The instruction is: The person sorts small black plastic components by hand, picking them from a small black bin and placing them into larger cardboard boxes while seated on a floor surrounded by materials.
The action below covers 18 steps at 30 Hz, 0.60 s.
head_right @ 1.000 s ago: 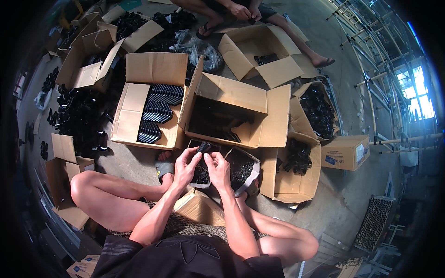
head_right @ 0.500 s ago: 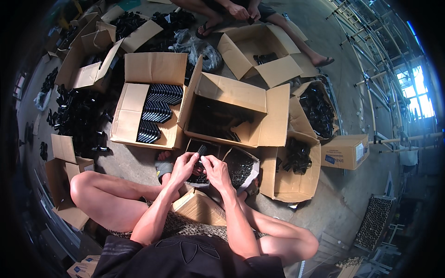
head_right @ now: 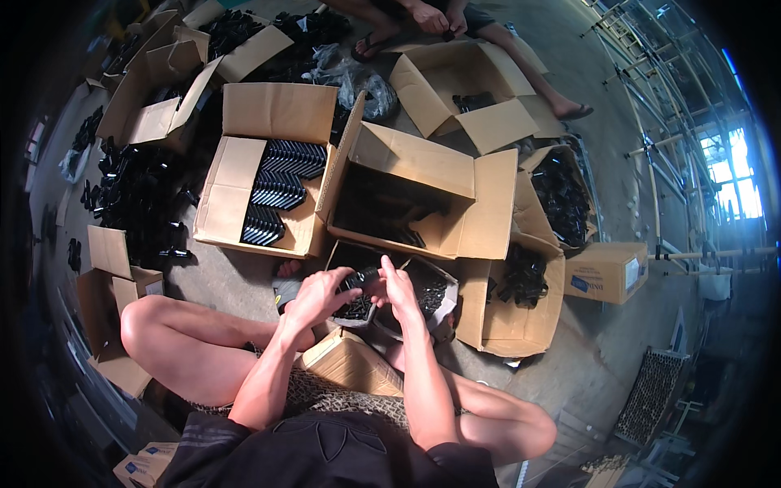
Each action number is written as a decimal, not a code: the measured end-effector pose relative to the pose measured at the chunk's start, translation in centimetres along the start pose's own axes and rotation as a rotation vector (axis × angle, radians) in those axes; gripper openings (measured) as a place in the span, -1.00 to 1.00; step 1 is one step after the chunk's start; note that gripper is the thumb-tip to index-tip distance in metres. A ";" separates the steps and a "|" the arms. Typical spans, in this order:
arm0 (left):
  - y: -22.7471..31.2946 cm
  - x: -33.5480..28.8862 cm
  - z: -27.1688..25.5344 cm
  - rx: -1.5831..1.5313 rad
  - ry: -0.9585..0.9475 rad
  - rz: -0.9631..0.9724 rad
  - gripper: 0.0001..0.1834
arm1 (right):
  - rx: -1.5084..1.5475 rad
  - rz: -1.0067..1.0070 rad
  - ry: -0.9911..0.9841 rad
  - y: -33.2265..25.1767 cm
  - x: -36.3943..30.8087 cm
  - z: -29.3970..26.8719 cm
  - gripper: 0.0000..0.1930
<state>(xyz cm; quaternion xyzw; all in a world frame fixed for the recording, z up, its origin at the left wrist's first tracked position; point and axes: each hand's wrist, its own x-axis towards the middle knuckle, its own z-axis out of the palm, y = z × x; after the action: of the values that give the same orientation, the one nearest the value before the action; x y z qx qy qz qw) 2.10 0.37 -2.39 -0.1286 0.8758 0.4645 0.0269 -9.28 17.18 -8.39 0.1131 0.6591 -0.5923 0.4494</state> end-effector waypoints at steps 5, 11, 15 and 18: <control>-1.3 0.1 -1.4 0.043 0.224 -0.110 -0.53 | -0.896 -0.514 -0.129 6.8 4.2 2.3 -0.88; -0.6 0.0 -1.4 -0.034 0.191 -0.197 -0.51 | -1.674 -0.462 -0.217 11.4 3.8 4.9 -0.83; -0.3 0.5 -1.1 -0.153 0.211 -0.184 -0.55 | -1.727 -0.566 -0.245 12.7 4.6 3.5 -0.82; -0.5 0.7 -0.4 -0.122 0.255 -0.094 -0.54 | -1.761 -0.562 -0.331 12.3 4.9 3.5 -0.84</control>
<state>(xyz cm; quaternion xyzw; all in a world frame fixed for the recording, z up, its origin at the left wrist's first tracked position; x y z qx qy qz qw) 1.62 -0.38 -2.65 -0.2290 0.8352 0.4949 -0.0708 -2.10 15.57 -19.96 -0.5166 0.8008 0.0242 0.3019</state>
